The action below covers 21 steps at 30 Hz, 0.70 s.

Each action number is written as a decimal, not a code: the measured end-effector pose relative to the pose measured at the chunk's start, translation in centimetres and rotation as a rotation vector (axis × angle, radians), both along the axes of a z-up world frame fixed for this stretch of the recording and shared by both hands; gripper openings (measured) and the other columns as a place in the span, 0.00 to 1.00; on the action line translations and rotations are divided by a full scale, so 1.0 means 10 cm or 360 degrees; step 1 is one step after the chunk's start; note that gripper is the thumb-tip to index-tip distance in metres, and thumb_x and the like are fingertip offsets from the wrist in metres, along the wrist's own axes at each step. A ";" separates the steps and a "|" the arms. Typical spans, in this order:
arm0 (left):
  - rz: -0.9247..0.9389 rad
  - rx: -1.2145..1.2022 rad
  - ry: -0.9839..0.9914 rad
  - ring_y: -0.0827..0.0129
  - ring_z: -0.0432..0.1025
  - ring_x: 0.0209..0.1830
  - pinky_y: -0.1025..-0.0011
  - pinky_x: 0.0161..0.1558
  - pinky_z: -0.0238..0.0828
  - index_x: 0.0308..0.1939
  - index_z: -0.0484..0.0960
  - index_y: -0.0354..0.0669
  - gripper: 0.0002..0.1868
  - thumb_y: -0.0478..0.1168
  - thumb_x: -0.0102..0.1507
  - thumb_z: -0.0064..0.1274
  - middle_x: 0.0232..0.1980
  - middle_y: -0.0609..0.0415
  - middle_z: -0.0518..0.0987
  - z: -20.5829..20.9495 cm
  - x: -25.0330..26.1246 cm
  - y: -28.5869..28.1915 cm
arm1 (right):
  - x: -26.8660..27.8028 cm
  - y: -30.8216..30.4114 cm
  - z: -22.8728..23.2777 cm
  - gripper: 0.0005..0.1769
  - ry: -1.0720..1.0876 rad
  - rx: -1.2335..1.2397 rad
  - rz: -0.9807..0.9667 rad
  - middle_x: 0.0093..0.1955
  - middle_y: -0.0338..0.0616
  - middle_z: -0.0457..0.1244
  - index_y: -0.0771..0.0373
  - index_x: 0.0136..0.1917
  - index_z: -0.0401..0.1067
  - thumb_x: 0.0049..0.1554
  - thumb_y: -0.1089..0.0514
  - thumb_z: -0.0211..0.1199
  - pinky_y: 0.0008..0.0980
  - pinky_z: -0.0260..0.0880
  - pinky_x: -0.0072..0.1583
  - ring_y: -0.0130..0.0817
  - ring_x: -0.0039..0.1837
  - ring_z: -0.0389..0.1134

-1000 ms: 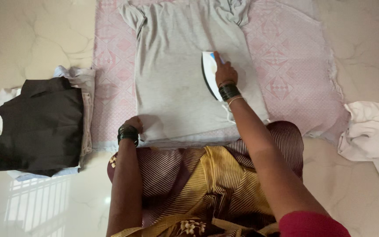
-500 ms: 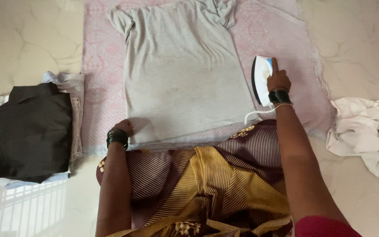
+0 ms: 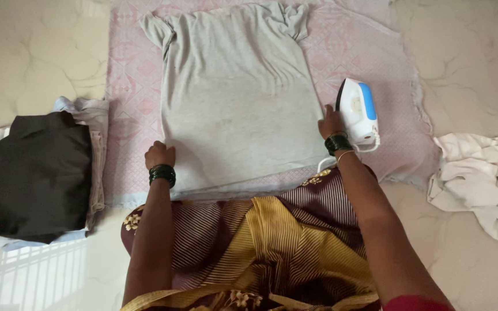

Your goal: The person irons a light gray shirt laid out on a patterned cloth on the floor. They use a handheld electric iron to smooth the front, sleeves, and collar, then flip the shirt to iron the back before folding it.

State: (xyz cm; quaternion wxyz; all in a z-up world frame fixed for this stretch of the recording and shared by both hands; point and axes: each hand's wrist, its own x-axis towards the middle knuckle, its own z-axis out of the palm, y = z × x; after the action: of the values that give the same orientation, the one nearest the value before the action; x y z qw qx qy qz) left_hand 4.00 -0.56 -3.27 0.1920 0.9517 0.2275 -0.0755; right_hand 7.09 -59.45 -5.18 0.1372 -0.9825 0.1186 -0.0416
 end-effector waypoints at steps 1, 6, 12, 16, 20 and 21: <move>-0.0027 -0.0035 -0.0090 0.46 0.76 0.51 0.52 0.53 0.74 0.46 0.80 0.40 0.20 0.51 0.60 0.60 0.49 0.41 0.82 -0.03 0.03 0.00 | 0.00 0.01 0.03 0.38 0.0034 -0.0031 -0.0025 0.55 0.69 0.63 0.55 0.76 0.56 0.54 0.58 0.63 0.59 0.67 0.57 0.66 0.57 0.66; 0.0137 -0.0425 -0.0570 0.48 0.78 0.40 0.57 0.47 0.76 0.40 0.79 0.36 0.13 0.43 0.60 0.60 0.39 0.41 0.83 -0.07 -0.04 0.02 | -0.17 0.10 0.36 0.31 -0.0017 0.0144 0.0139 0.51 0.58 0.67 0.48 0.71 0.66 0.54 0.61 0.58 0.56 0.69 0.54 0.58 0.53 0.69; -0.0012 -0.0645 -0.1195 0.52 0.77 0.43 0.57 0.48 0.74 0.53 0.85 0.54 0.24 0.29 0.59 0.43 0.44 0.43 0.82 0.38 -0.29 -0.01 | -0.49 0.22 0.84 0.20 0.0011 -0.0130 0.0027 0.48 0.52 0.71 0.47 0.61 0.78 0.56 0.57 0.59 0.51 0.71 0.53 0.51 0.53 0.72; -0.0022 -0.0017 -0.0621 0.49 0.77 0.50 0.56 0.54 0.75 0.54 0.87 0.61 0.18 0.36 0.64 0.51 0.48 0.40 0.82 0.65 -0.58 -0.01 | -0.66 0.20 0.94 0.18 0.0360 -0.0216 -0.0026 0.52 0.52 0.71 0.49 0.59 0.79 0.56 0.57 0.58 0.50 0.72 0.53 0.53 0.55 0.72; 0.0043 0.0132 0.0025 0.51 0.76 0.58 0.57 0.58 0.73 0.55 0.86 0.64 0.18 0.41 0.63 0.51 0.57 0.47 0.83 0.65 -0.77 -0.03 | -0.68 0.18 0.79 0.16 0.0967 -0.0341 -0.0048 0.57 0.51 0.71 0.56 0.55 0.82 0.59 0.52 0.59 0.49 0.75 0.54 0.50 0.59 0.74; 0.0061 0.0183 0.0149 0.51 0.75 0.60 0.56 0.58 0.72 0.55 0.85 0.65 0.20 0.41 0.61 0.52 0.58 0.49 0.82 0.63 -0.81 -0.04 | -0.66 0.16 0.72 0.16 0.1037 -0.0360 -0.0040 0.57 0.51 0.71 0.57 0.55 0.81 0.59 0.52 0.59 0.50 0.75 0.54 0.49 0.60 0.74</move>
State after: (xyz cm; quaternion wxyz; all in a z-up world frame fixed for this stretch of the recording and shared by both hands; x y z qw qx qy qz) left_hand -4.08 -1.00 3.00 0.1275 0.9520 0.2584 -0.1029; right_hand 0.52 -57.86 2.06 -0.0182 -0.9516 0.1629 0.2598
